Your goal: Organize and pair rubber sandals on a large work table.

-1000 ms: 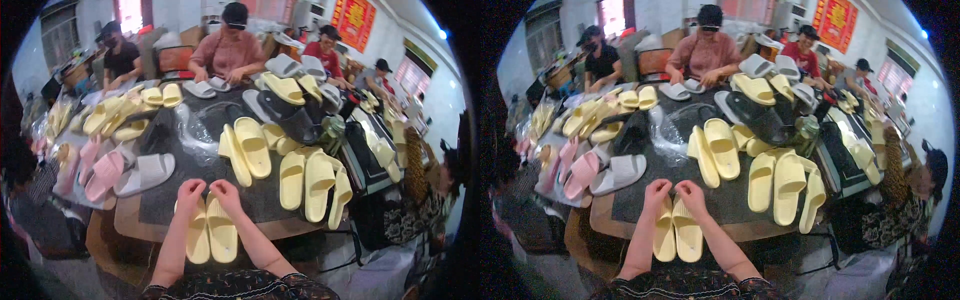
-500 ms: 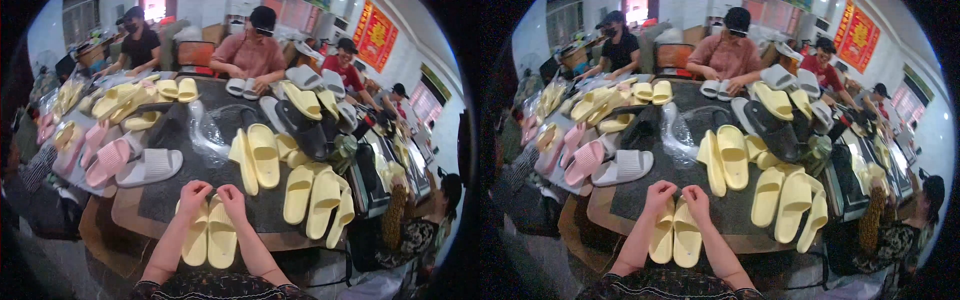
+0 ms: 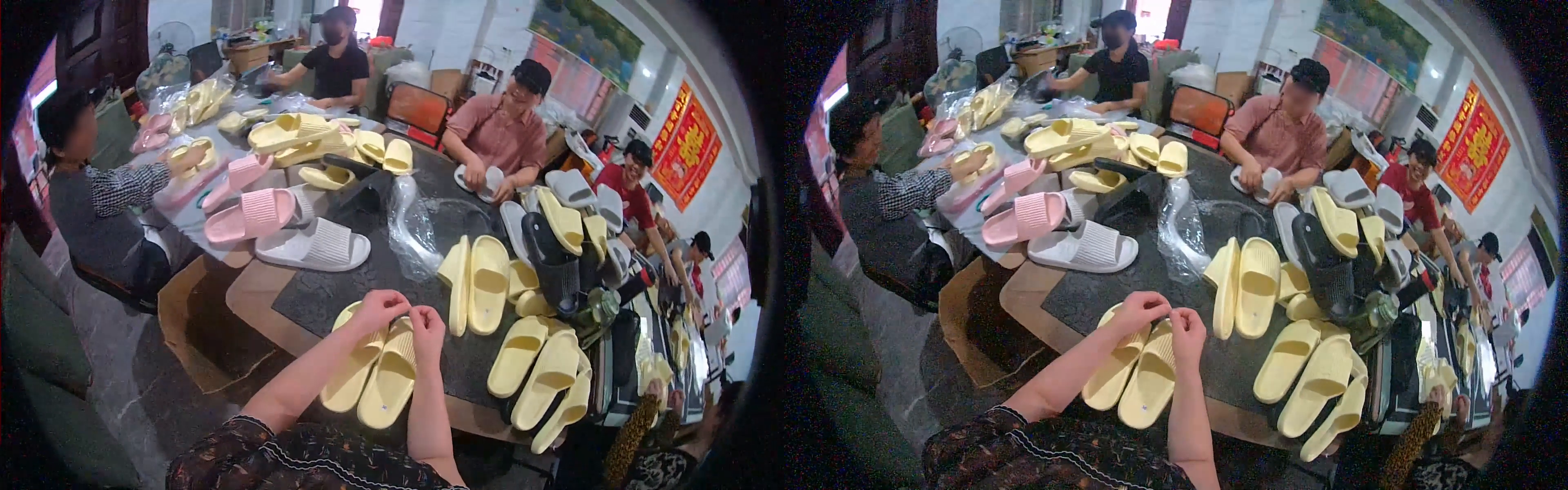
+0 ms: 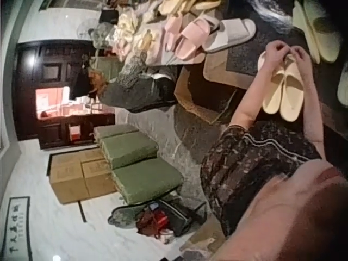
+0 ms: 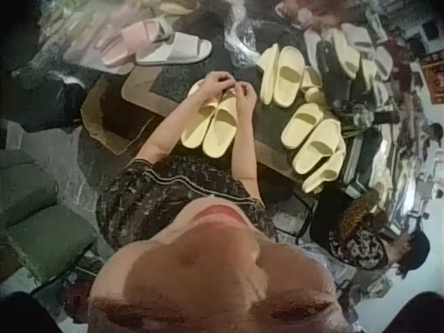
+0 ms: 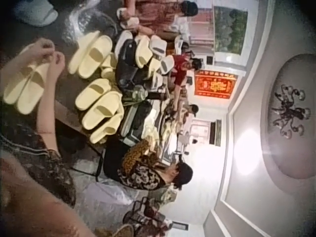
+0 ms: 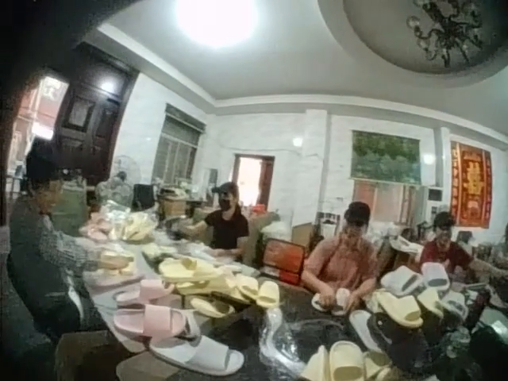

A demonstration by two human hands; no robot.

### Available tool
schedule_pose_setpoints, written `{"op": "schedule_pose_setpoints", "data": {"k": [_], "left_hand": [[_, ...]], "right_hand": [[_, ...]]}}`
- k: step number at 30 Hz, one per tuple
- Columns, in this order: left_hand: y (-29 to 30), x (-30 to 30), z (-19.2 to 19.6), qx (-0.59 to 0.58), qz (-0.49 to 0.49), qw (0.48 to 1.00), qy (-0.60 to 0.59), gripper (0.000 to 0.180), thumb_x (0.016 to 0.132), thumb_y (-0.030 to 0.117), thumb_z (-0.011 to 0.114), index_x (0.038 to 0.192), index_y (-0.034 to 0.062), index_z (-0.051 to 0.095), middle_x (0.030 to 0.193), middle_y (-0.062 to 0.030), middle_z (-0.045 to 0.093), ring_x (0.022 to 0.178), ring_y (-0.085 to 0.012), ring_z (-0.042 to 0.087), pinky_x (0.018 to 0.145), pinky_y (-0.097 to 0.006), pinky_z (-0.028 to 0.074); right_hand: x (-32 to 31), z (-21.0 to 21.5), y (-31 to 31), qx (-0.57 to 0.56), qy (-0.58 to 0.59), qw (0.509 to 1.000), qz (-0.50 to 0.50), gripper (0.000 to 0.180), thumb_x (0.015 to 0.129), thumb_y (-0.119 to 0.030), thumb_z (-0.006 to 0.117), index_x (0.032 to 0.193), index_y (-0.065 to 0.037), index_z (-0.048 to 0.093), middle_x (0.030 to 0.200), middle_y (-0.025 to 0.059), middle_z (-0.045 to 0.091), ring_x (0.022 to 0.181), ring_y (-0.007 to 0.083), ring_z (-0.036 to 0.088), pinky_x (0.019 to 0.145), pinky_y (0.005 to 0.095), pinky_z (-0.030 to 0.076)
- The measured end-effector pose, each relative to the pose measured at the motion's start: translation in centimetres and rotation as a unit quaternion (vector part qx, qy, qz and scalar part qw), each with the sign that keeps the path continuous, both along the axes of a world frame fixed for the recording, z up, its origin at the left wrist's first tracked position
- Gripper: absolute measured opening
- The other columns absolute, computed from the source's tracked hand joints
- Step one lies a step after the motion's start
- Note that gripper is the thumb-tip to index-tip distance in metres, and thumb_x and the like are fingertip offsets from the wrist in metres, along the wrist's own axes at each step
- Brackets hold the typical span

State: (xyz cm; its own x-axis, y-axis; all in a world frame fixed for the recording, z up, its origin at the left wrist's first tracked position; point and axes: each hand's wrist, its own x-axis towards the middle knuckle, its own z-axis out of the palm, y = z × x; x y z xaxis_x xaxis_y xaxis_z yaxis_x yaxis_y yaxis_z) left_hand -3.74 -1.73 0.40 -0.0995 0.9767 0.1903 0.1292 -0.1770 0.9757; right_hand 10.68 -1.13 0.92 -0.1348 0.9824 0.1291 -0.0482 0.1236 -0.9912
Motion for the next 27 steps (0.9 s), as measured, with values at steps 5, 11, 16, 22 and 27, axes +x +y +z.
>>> {"op": "schedule_pose_setpoints", "data": {"k": [5, 11, 16, 22, 27], "left_hand": [[-0.5, -0.1, 1.0, -0.013, 0.059, 0.996, -0.066, 0.015, 0.08, 0.017, 0.068, 0.087, 0.0033, 0.069, 0.074, -0.0006, 0.065, 0.066, -0.006, 0.056, 0.061, -0.023, 0.047], [-0.3, 0.0, 0.9, -0.023, 0.017, 0.999, -0.035, 0.017, 0.08, 0.018, 0.068, 0.087, 0.0023, 0.069, 0.074, -0.0011, 0.065, 0.066, -0.0063, 0.057, 0.062, -0.023, 0.047], [-0.3, 0.0, 1.0, -0.012, -0.006, 1.0, 0.004, 0.019, 0.08, 0.019, 0.068, 0.087, 0.0016, 0.068, 0.076, -0.0027, 0.067, 0.07, -0.008, 0.059, 0.066, -0.024, 0.048], [-0.4, -0.2, 0.9, -0.056, 0.045, 0.996, -0.043, 0.019, 0.079, 0.02, 0.069, 0.085, 0.0023, 0.068, 0.074, -0.0022, 0.066, 0.069, -0.0072, 0.058, 0.065, -0.024, 0.047], [0.3, -0.1, 0.2, -0.022, 0.012, 0.999, -0.037, 0.016, 0.08, 0.019, 0.069, 0.087, 0.005, 0.069, 0.073, -0.0003, 0.065, 0.066, -0.006, 0.056, 0.062, -0.024, 0.047]], "right_hand": [[0.1, -0.1, -0.2, 0.013, 0.036, 0.999, -0.027, 0.008, 0.087, -0.009, 0.062, 0.086, -0.001, 0.061, 0.073, -0.0055, 0.053, 0.066, 0.0028, 0.044, 0.058, 0.019, 0.036], [0.3, -1.3, 0.4, 0.028, 0.027, 0.999, -0.033, 0.01, 0.087, -0.012, 0.062, 0.086, -0.002, 0.061, 0.072, -0.0058, 0.052, 0.064, 0.0019, 0.042, 0.056, 0.0181, 0.034], [0.5, -0.6, 0.4, 0.024, -0.029, 0.999, -0.014, 0.01, 0.087, -0.012, 0.063, 0.086, -0.002, 0.061, 0.072, -0.0061, 0.052, 0.064, 0.002, 0.042, 0.056, 0.0179, 0.034], [0.1, -0.5, -0.1, 0.014, 0.04, 0.998, -0.037, 0.01, 0.086, -0.01, 0.063, 0.089, -0.001, 0.061, 0.076, -0.0045, 0.054, 0.067, 0.0031, 0.045, 0.06, 0.0177, 0.037], [0.3, -0.7, 0.2, 0.036, 0.014, 0.999, -0.035, 0.01, 0.086, -0.01, 0.063, 0.087, 0.0, 0.061, 0.075, -0.0041, 0.055, 0.066, 0.0024, 0.046, 0.059, 0.0172, 0.038]]}}
